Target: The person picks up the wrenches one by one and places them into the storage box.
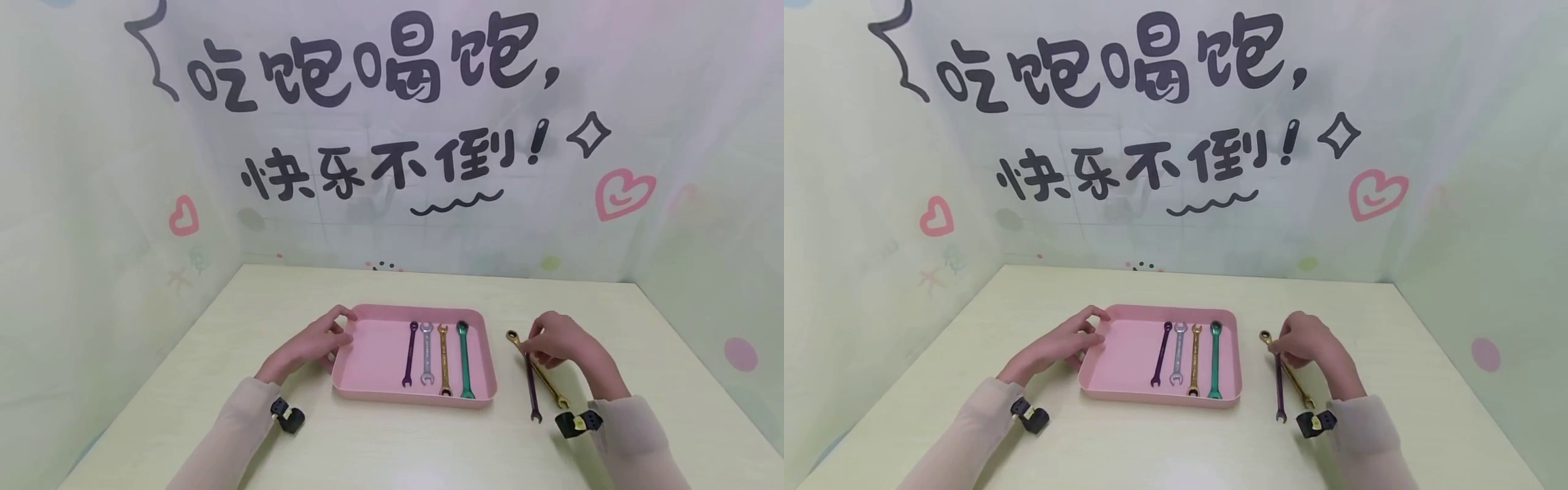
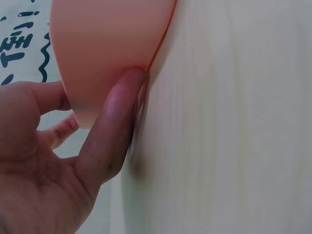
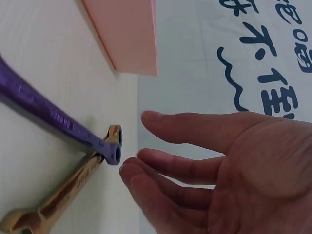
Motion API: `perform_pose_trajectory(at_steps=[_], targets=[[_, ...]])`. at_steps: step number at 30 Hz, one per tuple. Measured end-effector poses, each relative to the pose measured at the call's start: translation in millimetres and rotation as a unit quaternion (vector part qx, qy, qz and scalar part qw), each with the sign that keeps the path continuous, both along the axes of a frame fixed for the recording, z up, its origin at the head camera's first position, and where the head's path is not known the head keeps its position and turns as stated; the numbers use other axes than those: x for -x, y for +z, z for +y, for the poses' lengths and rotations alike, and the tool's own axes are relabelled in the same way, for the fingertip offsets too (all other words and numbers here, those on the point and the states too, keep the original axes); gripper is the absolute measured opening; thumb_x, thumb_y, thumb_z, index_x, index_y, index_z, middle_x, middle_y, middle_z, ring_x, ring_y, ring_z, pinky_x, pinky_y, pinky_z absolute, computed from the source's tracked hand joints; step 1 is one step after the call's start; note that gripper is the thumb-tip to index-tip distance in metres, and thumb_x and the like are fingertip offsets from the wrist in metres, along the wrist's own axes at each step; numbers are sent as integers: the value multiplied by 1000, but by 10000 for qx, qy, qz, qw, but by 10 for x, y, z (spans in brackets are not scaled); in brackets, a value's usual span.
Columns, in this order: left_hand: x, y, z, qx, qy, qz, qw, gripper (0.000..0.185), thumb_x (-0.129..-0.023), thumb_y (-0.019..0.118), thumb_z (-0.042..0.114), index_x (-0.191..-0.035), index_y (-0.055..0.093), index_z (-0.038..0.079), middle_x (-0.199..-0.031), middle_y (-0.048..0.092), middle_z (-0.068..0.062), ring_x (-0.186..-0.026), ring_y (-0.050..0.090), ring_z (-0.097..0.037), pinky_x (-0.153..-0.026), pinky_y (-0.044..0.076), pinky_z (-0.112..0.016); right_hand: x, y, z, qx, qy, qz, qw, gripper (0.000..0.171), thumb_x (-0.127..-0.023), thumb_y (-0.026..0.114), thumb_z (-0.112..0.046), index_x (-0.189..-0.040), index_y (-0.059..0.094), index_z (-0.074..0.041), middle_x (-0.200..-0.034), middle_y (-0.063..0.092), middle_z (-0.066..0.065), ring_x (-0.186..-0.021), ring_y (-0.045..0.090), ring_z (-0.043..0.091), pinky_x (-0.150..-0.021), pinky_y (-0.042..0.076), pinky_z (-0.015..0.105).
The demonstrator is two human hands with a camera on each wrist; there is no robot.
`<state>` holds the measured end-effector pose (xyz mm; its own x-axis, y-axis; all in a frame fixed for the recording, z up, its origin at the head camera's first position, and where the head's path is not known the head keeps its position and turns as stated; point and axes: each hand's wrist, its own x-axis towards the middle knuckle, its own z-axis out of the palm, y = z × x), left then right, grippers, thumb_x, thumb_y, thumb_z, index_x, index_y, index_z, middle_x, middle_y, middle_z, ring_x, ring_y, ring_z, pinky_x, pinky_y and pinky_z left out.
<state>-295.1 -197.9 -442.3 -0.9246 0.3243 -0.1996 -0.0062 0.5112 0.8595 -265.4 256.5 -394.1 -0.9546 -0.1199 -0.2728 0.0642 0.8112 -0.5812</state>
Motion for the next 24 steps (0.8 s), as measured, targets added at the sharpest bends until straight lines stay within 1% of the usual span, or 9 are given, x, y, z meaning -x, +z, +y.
perform_pose_trajectory(at_steps=[4, 6, 12, 19, 24], targets=[[-2, -2, -1, -16, -38, 23, 10000, 44, -102, 57, 18, -144, 44, 16, -115, 56, -21, -77, 68, -26, -59, 64, -40, -16, -38, 43, -280, -24, -457, 9986, 24, -91, 78, -22, -84, 66, -2, -68, 61, 6, -60, 58, 16, -58, 58, 28], [-6, 0, 2, -33, -51, 24, 10000, 44, -102, 57, 18, -144, 44, 15, -115, 56, -21, -77, 68, -26, -59, 64, -39, -23, -67, 47, -370, -18, -589, 9976, 25, -90, 79, -23, -80, 66, -3, -66, 60, 5, -58, 59, 15, -56, 57, 27], [-28, 3, 0, 17, 11, -22, 10000, 44, -102, 57, 18, -144, 44, 15, -113, 56, -20, -76, 67, -25, -59, 63, -39, -55, -157, -1, -467, 49, -708, 9964, 28, -85, 83, -22, -71, 67, -5, -60, 62, 4, -52, 60, 13, -52, 55, 25], [-33, 6, 2, -11, 0, 6, 10000, 44, -102, 57, 18, -144, 44, 15, -114, 56, -21, -77, 68, -25, -59, 63, -39, -61, -156, -43, -553, 63, -660, 9963, 24, -85, 82, -18, -74, 65, -4, -63, 65, 7, -53, 64, 15, -53, 57, 27], [-28, 16, 2, -10, 12, 28, 10000, 43, -102, 57, 18, -143, 44, 15, -114, 56, -21, -77, 68, -25, -60, 64, -39, -45, -143, -70, -619, 32, -702, 9956, 21, -86, 80, -15, -76, 65, -3, -64, 63, 6, -54, 62, 14, -54, 57, 26]])
